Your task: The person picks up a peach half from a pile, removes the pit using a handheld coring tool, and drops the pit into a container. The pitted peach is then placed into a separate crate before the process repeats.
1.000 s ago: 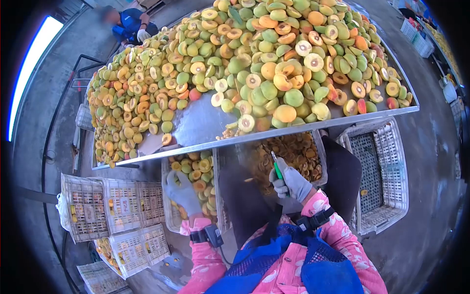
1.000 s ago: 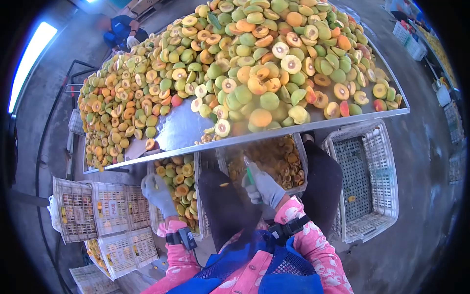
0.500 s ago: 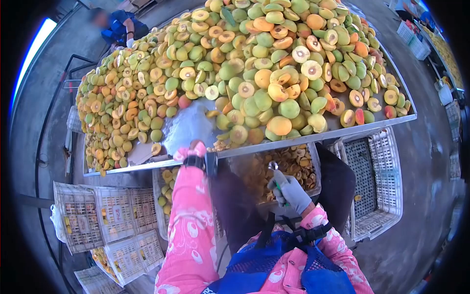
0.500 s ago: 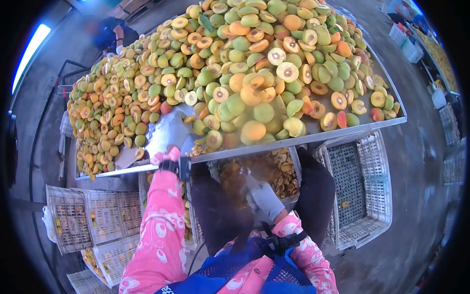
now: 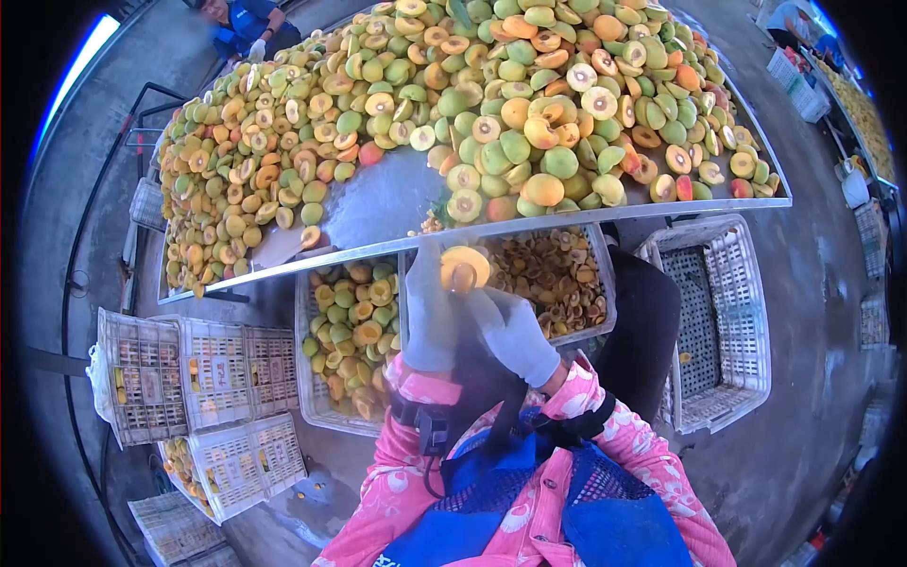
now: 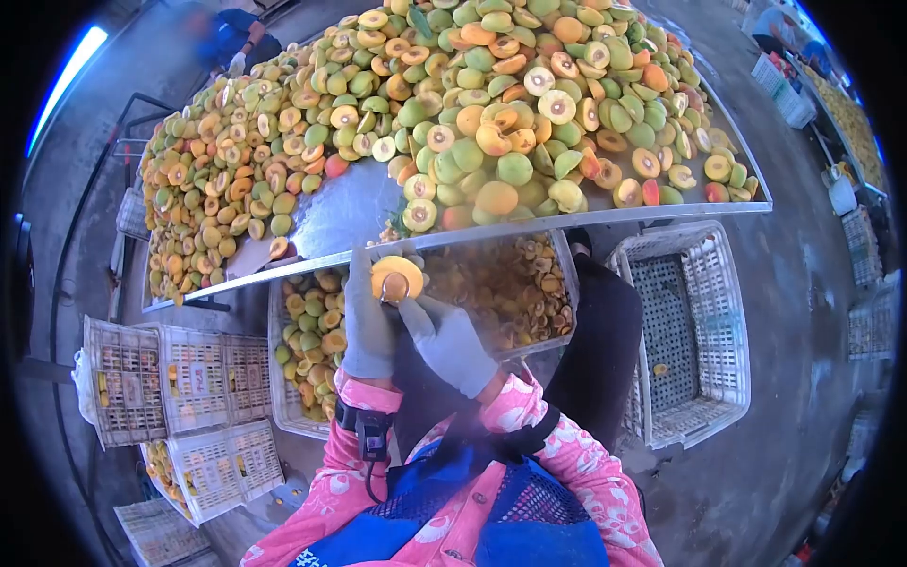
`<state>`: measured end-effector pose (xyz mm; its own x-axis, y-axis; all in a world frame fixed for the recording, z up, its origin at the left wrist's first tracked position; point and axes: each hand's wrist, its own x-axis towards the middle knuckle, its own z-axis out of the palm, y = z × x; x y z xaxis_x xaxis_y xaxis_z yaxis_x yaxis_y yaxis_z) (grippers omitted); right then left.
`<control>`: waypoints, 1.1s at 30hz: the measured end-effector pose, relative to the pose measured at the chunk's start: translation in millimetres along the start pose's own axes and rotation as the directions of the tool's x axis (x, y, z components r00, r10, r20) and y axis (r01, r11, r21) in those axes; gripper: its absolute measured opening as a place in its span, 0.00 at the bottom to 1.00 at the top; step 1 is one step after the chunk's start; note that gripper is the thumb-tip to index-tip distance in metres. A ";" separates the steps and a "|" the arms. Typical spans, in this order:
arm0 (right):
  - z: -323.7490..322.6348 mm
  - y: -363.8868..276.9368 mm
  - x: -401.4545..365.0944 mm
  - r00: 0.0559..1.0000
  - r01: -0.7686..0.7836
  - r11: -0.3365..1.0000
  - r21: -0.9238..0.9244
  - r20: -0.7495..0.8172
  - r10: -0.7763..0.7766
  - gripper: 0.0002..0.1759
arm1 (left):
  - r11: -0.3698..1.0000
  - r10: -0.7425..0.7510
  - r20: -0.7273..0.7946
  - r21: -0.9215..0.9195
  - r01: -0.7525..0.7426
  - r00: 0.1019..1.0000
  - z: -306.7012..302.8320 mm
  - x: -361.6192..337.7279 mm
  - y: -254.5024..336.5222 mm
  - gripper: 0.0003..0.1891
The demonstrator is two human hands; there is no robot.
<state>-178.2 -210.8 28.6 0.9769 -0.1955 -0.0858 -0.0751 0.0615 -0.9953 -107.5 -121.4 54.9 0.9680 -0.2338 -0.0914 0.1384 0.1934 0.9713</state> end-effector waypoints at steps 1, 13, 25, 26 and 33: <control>0.5 -1.6 -4.9 0.999 0.026 1.000 0.009 -0.022 -0.026 0.19 | 1.000 -0.012 0.016 -0.026 0.012 1.000 4.8 -5.4 5.2 0.27; -22.1 -12.3 -28.9 0.781 -0.594 0.741 0.312 0.444 0.439 0.32 | 0.993 -0.120 0.100 -0.008 0.122 0.988 16.5 -19.6 1.5 0.21; -76.8 40.6 -9.5 0.629 -0.776 0.111 0.621 0.775 0.063 0.35 | 0.397 0.499 -0.227 0.918 0.012 0.837 -93.4 16.6 -42.9 0.07; -89.8 41.5 -5.7 0.643 -0.765 0.238 0.598 0.696 0.319 0.35 | 0.114 0.696 0.055 0.976 -0.186 0.716 -139.3 15.2 -52.7 0.06; -126.1 72.7 19.4 0.871 -0.430 0.888 0.165 -0.182 0.456 0.29 | 0.265 0.096 0.214 0.936 -0.233 0.972 -16.6 11.6 -132.8 0.11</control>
<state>-189.9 -333.5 -51.2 0.7804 -0.3207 -0.5367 -0.4536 0.3004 -0.8390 -111.2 -134.0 -78.8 0.9092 -0.4130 0.0518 -0.3847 -0.7861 0.4838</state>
